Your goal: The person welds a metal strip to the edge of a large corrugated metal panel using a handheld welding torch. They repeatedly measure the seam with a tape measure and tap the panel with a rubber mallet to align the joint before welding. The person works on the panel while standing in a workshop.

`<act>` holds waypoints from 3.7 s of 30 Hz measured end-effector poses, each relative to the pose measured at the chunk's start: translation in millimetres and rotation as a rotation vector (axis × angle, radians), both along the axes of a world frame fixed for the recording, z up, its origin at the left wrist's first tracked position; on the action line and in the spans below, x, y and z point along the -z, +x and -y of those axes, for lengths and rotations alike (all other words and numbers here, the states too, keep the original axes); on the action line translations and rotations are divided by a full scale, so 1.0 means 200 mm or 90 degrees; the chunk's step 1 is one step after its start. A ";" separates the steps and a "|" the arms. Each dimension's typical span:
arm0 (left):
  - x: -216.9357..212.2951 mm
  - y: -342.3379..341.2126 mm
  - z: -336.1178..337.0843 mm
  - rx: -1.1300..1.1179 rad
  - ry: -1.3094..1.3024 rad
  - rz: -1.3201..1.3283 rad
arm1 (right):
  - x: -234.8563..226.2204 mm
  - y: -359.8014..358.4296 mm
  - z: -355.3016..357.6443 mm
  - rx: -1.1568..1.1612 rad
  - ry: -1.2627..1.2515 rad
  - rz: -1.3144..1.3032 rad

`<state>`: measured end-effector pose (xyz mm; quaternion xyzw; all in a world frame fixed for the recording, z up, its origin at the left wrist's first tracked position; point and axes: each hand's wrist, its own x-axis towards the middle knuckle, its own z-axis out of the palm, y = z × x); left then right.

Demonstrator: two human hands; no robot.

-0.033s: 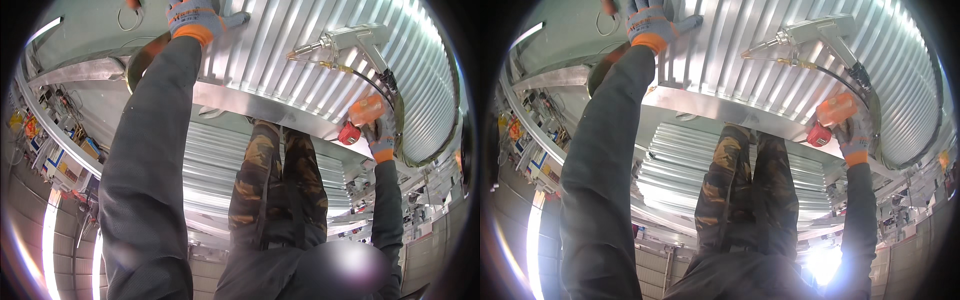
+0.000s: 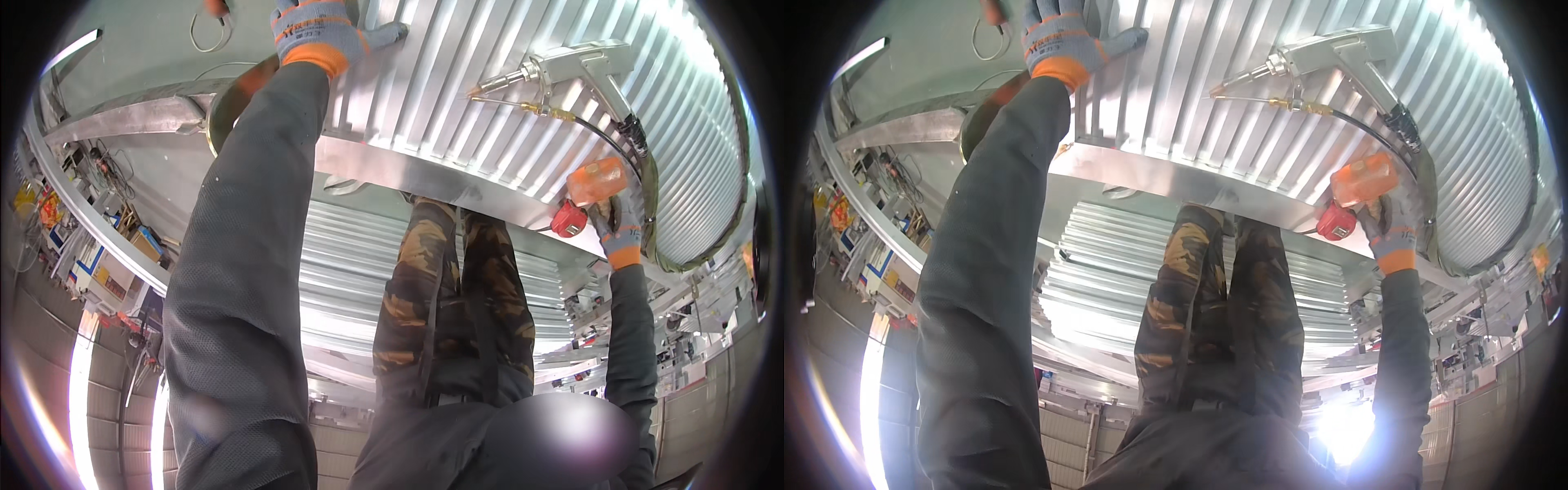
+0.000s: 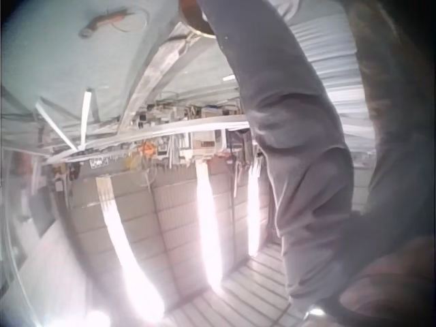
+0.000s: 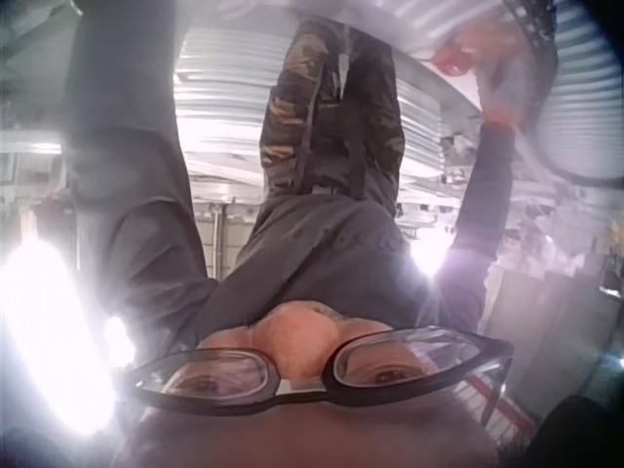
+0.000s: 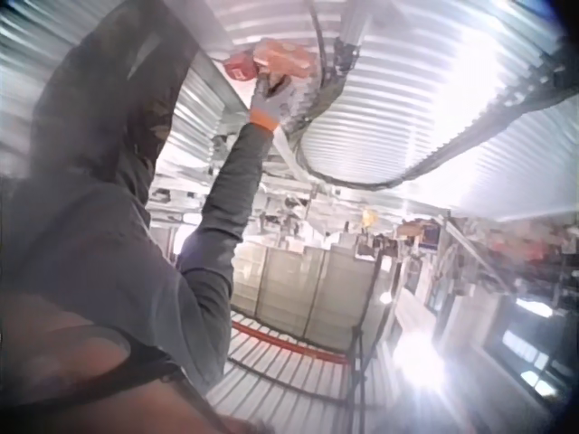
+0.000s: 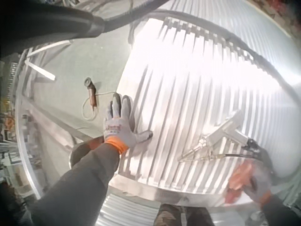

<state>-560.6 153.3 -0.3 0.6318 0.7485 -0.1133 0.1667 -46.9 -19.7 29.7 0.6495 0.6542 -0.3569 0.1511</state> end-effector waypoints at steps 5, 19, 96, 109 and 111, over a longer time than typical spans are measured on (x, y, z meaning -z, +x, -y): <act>0.00 0.01 -0.01 0.003 -0.012 0.031 | 0.01 0.01 0.07 0.030 0.012 0.039; 0.01 -0.01 -0.02 0.012 0.007 0.030 | 0.13 -0.11 -0.84 0.116 0.013 -0.228; 0.01 -0.07 0.04 0.019 -0.013 0.054 | -0.14 -0.73 -0.65 0.065 -0.644 -0.523; 0.01 -0.08 0.03 0.018 -0.037 0.061 | -0.22 -0.80 -0.68 -0.122 -0.474 -0.392; 0.00 -0.08 0.02 0.021 -0.038 0.059 | -0.23 -0.78 -0.67 -0.058 -0.502 -0.399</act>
